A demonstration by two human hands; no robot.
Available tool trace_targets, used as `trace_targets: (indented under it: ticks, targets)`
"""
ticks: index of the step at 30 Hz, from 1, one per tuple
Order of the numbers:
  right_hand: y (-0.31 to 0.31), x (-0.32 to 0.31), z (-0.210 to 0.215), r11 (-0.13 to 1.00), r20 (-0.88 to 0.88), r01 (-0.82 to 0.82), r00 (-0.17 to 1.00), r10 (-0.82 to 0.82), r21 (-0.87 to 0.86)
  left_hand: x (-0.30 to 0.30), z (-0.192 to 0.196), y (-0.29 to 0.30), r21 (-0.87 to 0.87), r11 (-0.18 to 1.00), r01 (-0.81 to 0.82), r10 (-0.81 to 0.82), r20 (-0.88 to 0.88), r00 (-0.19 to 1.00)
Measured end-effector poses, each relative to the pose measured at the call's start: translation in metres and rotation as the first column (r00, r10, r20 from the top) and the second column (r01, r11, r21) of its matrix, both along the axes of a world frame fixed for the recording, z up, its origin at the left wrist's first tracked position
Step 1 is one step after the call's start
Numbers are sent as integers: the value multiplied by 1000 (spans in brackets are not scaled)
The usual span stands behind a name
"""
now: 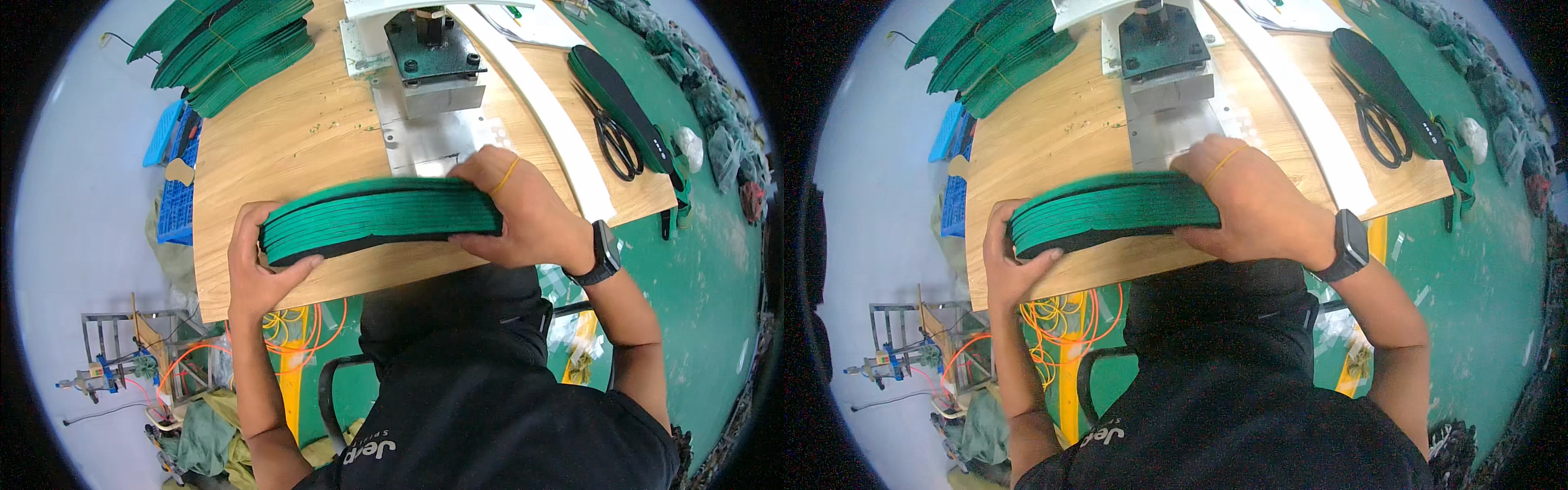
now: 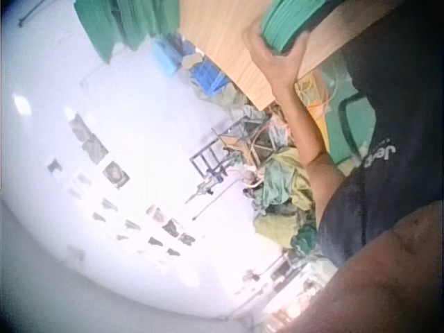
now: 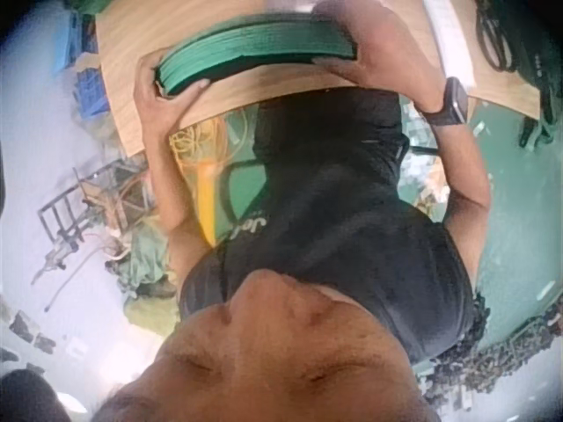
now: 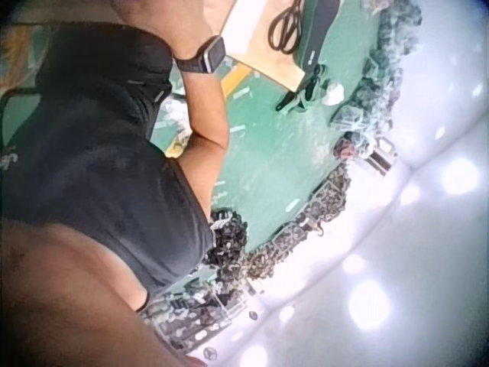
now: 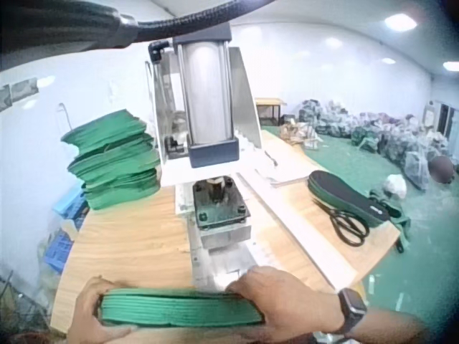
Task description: The person prepares footwear insoles by cutting small transparent sticker sheets with shears and applying the individual stickers to the heel area of green and black insoles, handling a stack of insoles one at a time.
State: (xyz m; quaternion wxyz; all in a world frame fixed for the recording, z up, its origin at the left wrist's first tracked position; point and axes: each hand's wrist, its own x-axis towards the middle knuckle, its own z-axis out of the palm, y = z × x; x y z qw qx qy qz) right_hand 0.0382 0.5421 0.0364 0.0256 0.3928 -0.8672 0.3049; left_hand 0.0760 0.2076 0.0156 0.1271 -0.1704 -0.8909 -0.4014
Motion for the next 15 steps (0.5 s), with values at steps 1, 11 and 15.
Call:
trace_targets:
  ticks: [1, 11, 15]
  targets:
    - [-4, -1, 1, 999, -33, 3, 999, -5, -38, 2, 0, 4, 61, 998, 14, -13, -13, 1000]
    - [-21, -15, 7, 985, -151, -107, 980, 127, 136, 3, 5, 7, -68, 993, 97, -104, -104, 989]
    - [-24, -6, 13, 975, -39, -47, 998, 57, 217, 5, -6, 12, 222, 975, -18, 19, -2, 1000]
